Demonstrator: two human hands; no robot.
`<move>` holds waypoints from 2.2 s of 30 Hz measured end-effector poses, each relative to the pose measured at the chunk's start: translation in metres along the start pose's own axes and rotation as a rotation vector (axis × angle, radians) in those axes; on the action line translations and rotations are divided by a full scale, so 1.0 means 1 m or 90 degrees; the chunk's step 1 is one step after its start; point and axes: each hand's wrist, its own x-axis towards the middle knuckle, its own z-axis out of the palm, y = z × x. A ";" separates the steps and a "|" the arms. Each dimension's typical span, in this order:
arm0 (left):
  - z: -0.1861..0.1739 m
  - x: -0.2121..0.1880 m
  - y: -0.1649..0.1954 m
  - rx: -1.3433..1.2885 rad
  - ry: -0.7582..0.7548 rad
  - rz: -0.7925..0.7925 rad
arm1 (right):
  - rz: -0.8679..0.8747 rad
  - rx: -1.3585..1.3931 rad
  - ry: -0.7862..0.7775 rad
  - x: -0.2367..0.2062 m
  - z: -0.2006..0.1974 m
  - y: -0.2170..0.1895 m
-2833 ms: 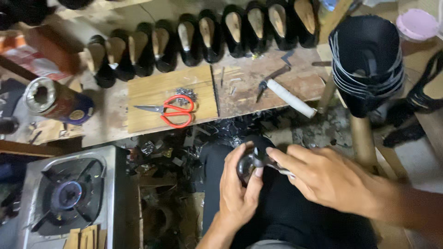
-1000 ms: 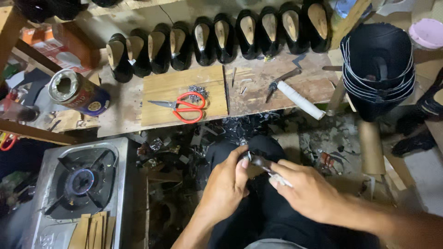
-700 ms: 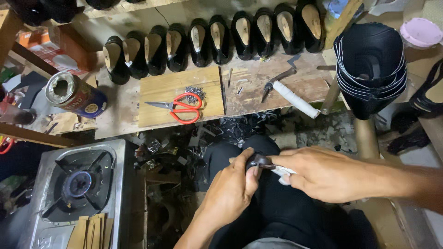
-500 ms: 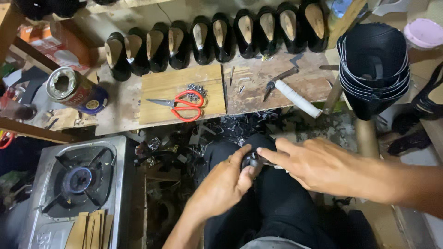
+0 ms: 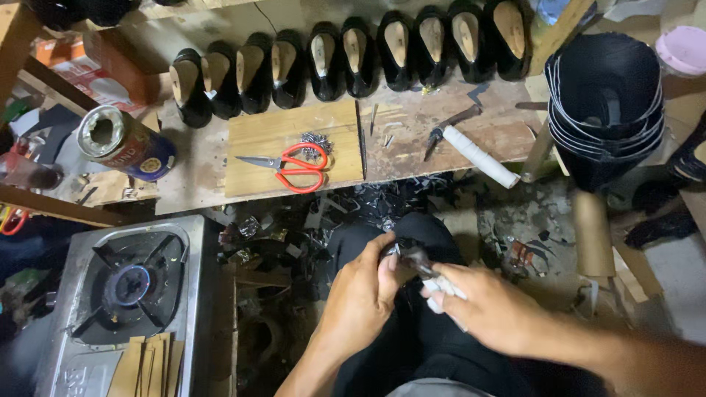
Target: The person inserts a wooden shoe tree into a black shoe and uses a hammer and a curved metal tool to tap and press the shoe's upper and sole edges. The person repeatedly repositions the shoe and tool to work along different sections of the shoe's perimeter.
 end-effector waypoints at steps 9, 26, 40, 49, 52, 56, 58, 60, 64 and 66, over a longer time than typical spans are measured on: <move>-0.003 0.000 0.005 0.072 -0.120 0.063 | -0.122 -0.333 -0.136 -0.001 -0.063 -0.032; 0.019 -0.012 -0.008 0.098 0.062 0.032 | -0.183 -0.349 -0.032 -0.001 -0.035 -0.026; 0.009 -0.012 -0.013 0.040 0.053 0.013 | -0.214 -0.328 0.181 0.003 0.039 0.017; 0.021 -0.025 -0.010 0.079 0.038 0.107 | 0.069 -0.121 -0.146 -0.013 -0.011 -0.012; 0.020 -0.023 -0.004 0.121 -0.066 0.012 | -0.157 -0.197 -0.086 -0.019 -0.029 -0.020; -0.009 -0.015 -0.001 0.037 -0.122 0.130 | -0.055 -0.395 -0.065 -0.018 -0.014 -0.005; -0.015 -0.013 0.000 -0.079 -0.216 0.031 | -0.104 -0.355 0.024 -0.012 0.007 0.008; -0.012 -0.013 -0.001 -0.053 -0.159 -0.125 | -0.157 -0.290 0.110 -0.007 0.026 0.017; 0.018 -0.020 -0.004 0.102 0.086 0.087 | -0.196 -0.202 0.183 -0.008 0.039 0.011; 0.025 -0.022 -0.009 0.112 0.100 0.105 | -0.142 -0.228 0.146 -0.014 0.028 -0.001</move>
